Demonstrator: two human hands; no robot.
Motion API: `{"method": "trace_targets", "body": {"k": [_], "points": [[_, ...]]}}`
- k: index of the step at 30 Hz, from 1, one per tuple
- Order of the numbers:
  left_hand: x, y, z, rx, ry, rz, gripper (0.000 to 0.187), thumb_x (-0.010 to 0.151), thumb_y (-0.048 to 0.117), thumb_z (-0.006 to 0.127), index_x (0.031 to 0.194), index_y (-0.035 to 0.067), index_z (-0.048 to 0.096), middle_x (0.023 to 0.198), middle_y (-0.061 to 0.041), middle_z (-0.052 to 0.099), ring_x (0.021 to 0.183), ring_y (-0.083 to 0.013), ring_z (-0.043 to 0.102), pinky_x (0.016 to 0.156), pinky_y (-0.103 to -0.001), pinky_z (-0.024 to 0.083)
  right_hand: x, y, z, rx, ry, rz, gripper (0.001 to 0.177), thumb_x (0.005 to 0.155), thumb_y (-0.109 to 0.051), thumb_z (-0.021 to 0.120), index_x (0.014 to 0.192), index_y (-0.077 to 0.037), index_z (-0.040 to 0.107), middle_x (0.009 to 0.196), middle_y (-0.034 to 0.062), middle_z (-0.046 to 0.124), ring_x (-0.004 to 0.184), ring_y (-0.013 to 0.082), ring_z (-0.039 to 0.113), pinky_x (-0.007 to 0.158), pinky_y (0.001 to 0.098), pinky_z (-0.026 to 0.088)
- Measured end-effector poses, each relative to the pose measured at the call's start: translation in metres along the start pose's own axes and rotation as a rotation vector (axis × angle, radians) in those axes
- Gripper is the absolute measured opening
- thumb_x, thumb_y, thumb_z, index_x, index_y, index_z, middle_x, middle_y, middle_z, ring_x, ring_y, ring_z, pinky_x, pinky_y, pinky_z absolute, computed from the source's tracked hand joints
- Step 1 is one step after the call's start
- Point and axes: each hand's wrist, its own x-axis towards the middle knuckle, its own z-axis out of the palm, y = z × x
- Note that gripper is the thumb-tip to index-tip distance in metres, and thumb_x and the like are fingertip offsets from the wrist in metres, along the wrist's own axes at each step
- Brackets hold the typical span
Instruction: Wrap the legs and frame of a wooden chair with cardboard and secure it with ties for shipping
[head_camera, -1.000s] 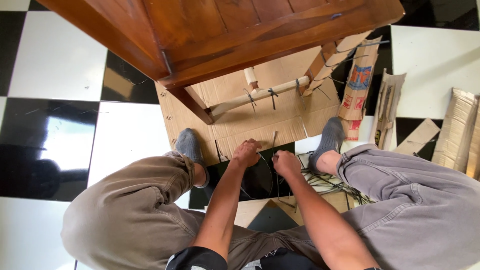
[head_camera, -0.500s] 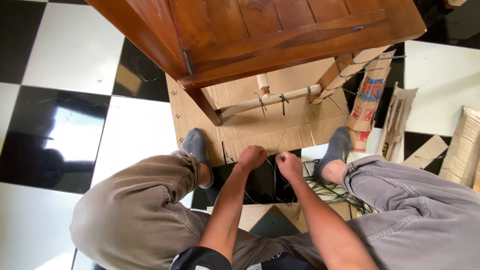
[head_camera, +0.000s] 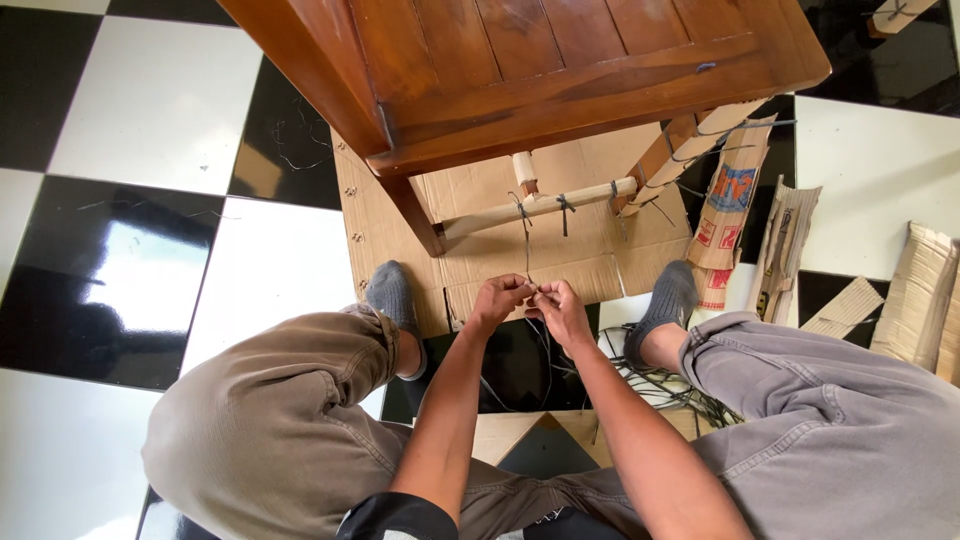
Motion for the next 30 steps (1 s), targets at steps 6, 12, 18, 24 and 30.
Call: {"method": "trace_targets", "body": {"k": [6,12,18,24,30], "points": [[0.011,-0.010,-0.017,0.235,0.148,0.042,0.014,0.081,0.036,0.077,0.086,0.023,0.080,0.066,0.002,0.069,0.066,-0.0106,0.065,0.062,-0.028,0.050,0.023,0.029,0.007,0.101,0.056,0.003,0.023,0.094,-0.027,0.070,0.099,-0.005,0.072,0.080,0.0099,0.073,0.069,0.0139,0.061,0.057,0.0315,0.050],[-0.016,0.022,-0.017,0.680,0.432,0.376,0.009,0.084,0.023,0.076,0.093,0.022,0.075,0.085,0.001,0.069,0.086,-0.0229,0.071,0.074,-0.038,0.059,0.031,0.055,0.012,-0.127,0.111,0.143,0.030,0.089,-0.044,0.075,0.105,-0.019,0.080,0.090,0.0067,0.077,0.082,0.0191,0.069,0.069,0.0373,0.054],[-0.017,0.070,-0.022,1.100,0.548,0.802,0.040,0.086,0.008,0.064,0.125,0.010,0.058,0.131,-0.012,0.055,0.123,-0.0315,0.055,0.101,-0.042,0.047,0.036,0.068,0.013,-0.158,0.149,0.274,0.033,0.091,-0.046,0.067,0.106,-0.019,0.078,0.081,-0.0015,0.078,0.084,0.0187,0.071,0.073,0.0353,0.052],[0.033,0.066,-0.045,1.402,0.641,0.910,0.075,0.080,0.007,0.064,0.152,0.003,0.043,0.157,-0.021,0.043,0.149,-0.0369,0.037,0.122,-0.048,0.028,0.027,0.033,0.019,0.076,0.150,0.261,0.037,0.093,-0.033,0.061,0.119,-0.008,0.067,0.099,0.0024,0.080,0.067,0.0144,0.064,0.066,0.0280,0.046],[0.051,0.071,-0.055,1.490,0.717,0.874,0.070,0.082,0.010,0.063,0.149,0.005,0.046,0.151,-0.019,0.050,0.144,-0.0330,0.045,0.120,-0.047,0.033,0.028,0.013,0.037,0.200,0.138,0.310,0.044,0.087,-0.027,0.078,0.122,-0.001,0.071,0.101,0.0095,0.078,0.059,0.0170,0.066,0.059,0.0290,0.047]]}}
